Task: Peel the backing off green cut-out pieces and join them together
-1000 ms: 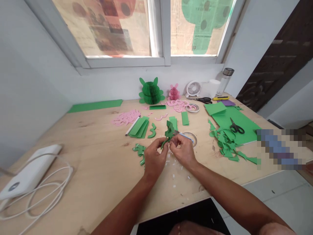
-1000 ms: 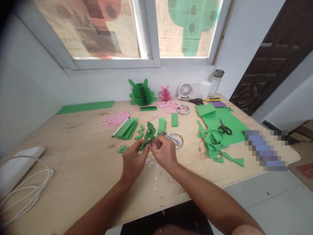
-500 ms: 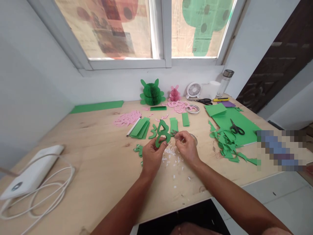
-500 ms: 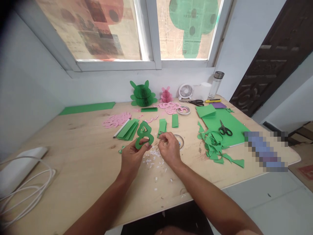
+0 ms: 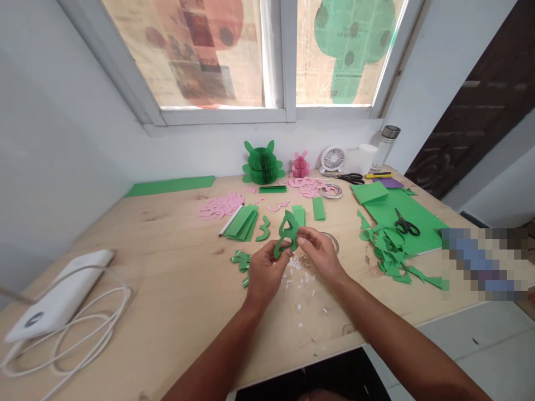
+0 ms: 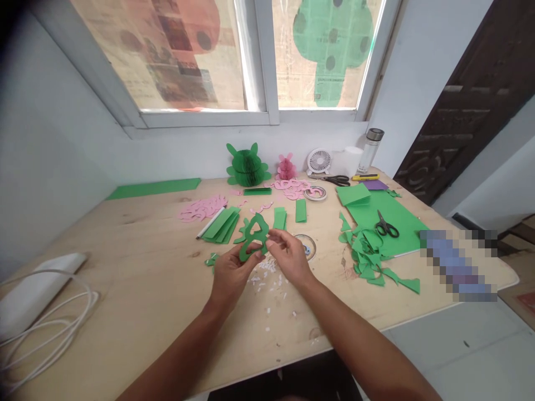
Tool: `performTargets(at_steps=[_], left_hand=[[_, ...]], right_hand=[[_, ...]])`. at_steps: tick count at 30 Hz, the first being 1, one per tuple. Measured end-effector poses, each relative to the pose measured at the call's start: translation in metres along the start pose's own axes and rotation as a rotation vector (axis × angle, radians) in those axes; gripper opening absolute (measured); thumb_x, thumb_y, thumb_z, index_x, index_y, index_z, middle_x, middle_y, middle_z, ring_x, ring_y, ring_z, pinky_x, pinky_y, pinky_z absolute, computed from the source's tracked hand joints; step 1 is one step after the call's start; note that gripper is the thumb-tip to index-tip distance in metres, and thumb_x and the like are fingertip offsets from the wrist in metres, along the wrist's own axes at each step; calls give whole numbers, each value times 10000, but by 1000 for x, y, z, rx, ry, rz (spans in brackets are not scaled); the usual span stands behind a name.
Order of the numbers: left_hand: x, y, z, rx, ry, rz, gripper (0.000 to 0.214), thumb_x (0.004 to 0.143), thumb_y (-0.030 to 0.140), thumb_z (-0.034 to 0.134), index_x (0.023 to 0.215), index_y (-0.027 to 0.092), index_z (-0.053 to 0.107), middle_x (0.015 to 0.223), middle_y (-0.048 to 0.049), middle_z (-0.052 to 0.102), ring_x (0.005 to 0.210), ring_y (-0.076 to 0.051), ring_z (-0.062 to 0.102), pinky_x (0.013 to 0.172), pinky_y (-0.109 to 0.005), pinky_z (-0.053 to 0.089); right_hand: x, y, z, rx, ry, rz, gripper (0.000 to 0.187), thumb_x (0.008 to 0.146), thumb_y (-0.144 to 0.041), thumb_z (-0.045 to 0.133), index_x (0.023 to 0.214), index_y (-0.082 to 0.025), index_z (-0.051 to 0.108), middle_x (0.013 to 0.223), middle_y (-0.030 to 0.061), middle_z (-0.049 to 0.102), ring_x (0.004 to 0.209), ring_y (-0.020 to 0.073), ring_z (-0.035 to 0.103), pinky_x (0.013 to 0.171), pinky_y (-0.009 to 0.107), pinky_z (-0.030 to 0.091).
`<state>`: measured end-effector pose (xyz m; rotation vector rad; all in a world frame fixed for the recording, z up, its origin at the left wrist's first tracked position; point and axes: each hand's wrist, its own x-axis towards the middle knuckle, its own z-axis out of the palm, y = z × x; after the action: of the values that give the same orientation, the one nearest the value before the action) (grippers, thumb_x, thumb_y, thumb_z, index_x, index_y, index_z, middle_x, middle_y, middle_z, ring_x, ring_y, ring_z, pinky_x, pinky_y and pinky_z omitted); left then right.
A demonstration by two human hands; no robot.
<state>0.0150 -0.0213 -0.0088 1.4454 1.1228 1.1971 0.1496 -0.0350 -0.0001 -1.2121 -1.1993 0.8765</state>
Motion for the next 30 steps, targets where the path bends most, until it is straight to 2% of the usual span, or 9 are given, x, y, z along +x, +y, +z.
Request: performTargets(at_steps=[2, 7, 9, 12, 14, 16, 22, 26, 30], left_hand=[[-2, 4, 2, 7, -58, -20, 162, 674, 273, 639, 786, 159, 664, 663, 22, 632, 604, -120, 548, 552, -211, 441], [-4, 18, -1, -31, -142, -108, 217, 629, 281, 688, 814, 168, 672, 776, -15, 669, 702, -155, 591, 603, -232, 469], [-1, 22, -7, -143, -241, -169, 291, 618, 316, 709, 866, 167, 676, 899, -58, 683, 841, -205, 610, 665, -264, 496], [8, 24, -17, -418, -364, -276, 382, 723, 454, 595, 948, 155, 673, 995, -117, 669, 952, -245, 602, 707, -320, 514], [12, 23, -20, -509, -275, -305, 406, 729, 486, 582, 924, 142, 678, 905, -120, 685, 871, -235, 630, 702, -331, 514], [12, 23, -18, -475, -152, -291, 343, 655, 383, 695, 897, 141, 681, 848, -95, 692, 810, -211, 643, 707, -311, 508], [2, 23, -5, -449, -93, -290, 282, 622, 284, 722, 857, 135, 678, 694, -33, 678, 649, -136, 621, 665, -271, 500], [5, 18, -6, -412, -54, -280, 235, 585, 266, 734, 761, 128, 661, 634, -18, 652, 578, -121, 596, 596, -248, 490], [8, 15, -8, -389, -20, -289, 227, 567, 263, 731, 728, 130, 640, 603, -5, 637, 539, -116, 586, 585, -248, 489]], right_hand=[[1, 0, 0, 79, -30, 33, 183, 732, -291, 583, 870, -183, 634, 770, 12, 648, 749, 165, 590, 680, 271, 437], [3, 2, -1, 288, 53, 140, 138, 660, -292, 661, 702, -179, 593, 630, -39, 573, 597, 112, 523, 590, 232, 393], [3, 1, -2, 372, 60, 185, 169, 639, -305, 682, 717, -179, 600, 649, -30, 589, 606, 118, 533, 607, 240, 405], [3, -4, -2, 475, 54, 228, 198, 620, -321, 699, 726, -181, 607, 678, -14, 615, 617, 125, 548, 630, 253, 427], [2, -6, -2, 511, 31, 241, 195, 615, -320, 704, 720, -185, 610, 683, -15, 619, 610, 122, 547, 633, 252, 433], [1, -5, -1, 496, -2, 242, 183, 622, -313, 704, 716, -184, 613, 667, -19, 610, 604, 120, 545, 638, 252, 435], [-1, 6, 4, 366, -71, 196, 157, 667, -310, 681, 725, -185, 606, 648, -25, 593, 595, 122, 545, 630, 259, 436], [-2, 6, 4, 267, -140, 157, 178, 688, -343, 658, 758, -186, 614, 667, -10, 607, 605, 141, 556, 624, 272, 445], [-3, 1, 3, 189, -123, 103, 216, 739, -394, 597, 775, -182, 623, 649, -9, 588, 605, 135, 535, 591, 253, 429]])
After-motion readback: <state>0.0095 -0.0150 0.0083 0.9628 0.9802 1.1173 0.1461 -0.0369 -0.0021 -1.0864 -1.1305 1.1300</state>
